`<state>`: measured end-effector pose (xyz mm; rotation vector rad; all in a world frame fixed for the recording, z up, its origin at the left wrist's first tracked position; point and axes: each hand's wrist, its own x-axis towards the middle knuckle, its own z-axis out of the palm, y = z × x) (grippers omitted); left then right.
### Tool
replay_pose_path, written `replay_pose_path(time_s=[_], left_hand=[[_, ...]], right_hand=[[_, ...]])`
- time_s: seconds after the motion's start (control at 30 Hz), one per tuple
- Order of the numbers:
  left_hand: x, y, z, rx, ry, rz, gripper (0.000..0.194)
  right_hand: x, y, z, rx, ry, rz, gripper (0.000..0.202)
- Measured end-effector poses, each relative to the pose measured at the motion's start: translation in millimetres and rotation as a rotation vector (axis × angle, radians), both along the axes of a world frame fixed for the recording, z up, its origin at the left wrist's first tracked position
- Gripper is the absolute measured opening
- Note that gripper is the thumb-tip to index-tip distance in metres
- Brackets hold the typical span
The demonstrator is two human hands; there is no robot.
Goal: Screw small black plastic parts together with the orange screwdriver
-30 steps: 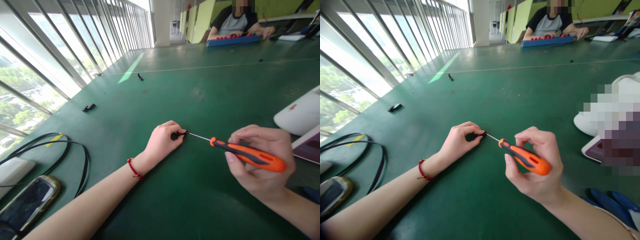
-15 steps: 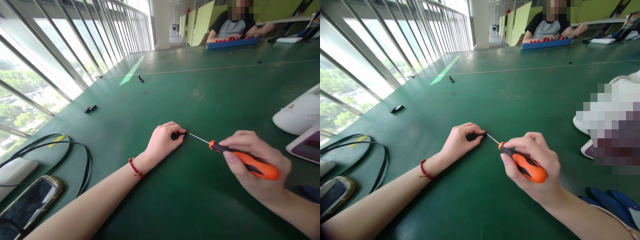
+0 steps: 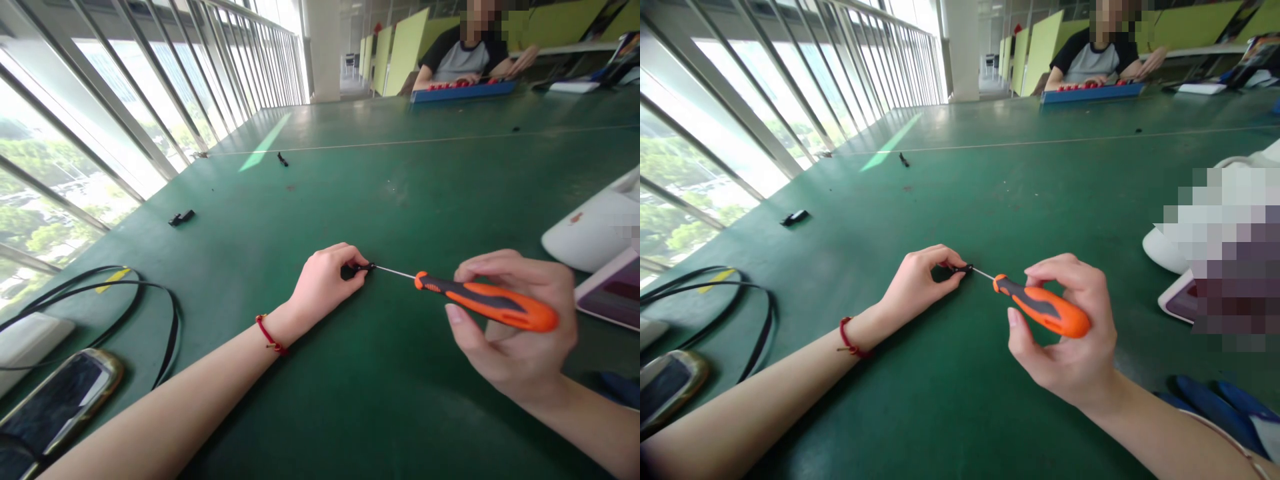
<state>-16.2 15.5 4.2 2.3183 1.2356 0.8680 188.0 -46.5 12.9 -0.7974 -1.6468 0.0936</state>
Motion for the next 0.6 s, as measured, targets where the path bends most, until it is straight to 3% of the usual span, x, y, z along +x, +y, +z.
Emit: replay_pose_path(time_s=[0.1, 0.23, 0.33, 0.43, 0.6], left_hand=[[-0.2, 0.0, -0.2, 0.005, 0.004, -0.003, 0.01], [-0.2, 0.0, -0.5, 0.013, 0.006, -0.005, 0.01], [-0.1, 0.0, -0.6, 0.014, 0.013, -0.005, 0.009], [-0.2, 0.0, -0.6, 0.006, 0.015, -0.005, 0.009], [-0.5, 0.0, -0.8, 0.005, 0.009, -0.004, 0.01]], right_hand=[[0.1, 0.0, 0.4, -0.101, -0.005, 0.018, 0.038], [1.4, -3.6, 1.4, -0.026, -0.218, -0.042, 0.018], [-0.1, -3.9, 0.6, 0.05, -0.097, -0.042, 0.034], [-2.6, 0.9, 0.8, -0.041, 0.016, 0.025, 0.044], [2.9, 1.2, 2.8, -0.051, -0.206, 0.025, 0.016]])
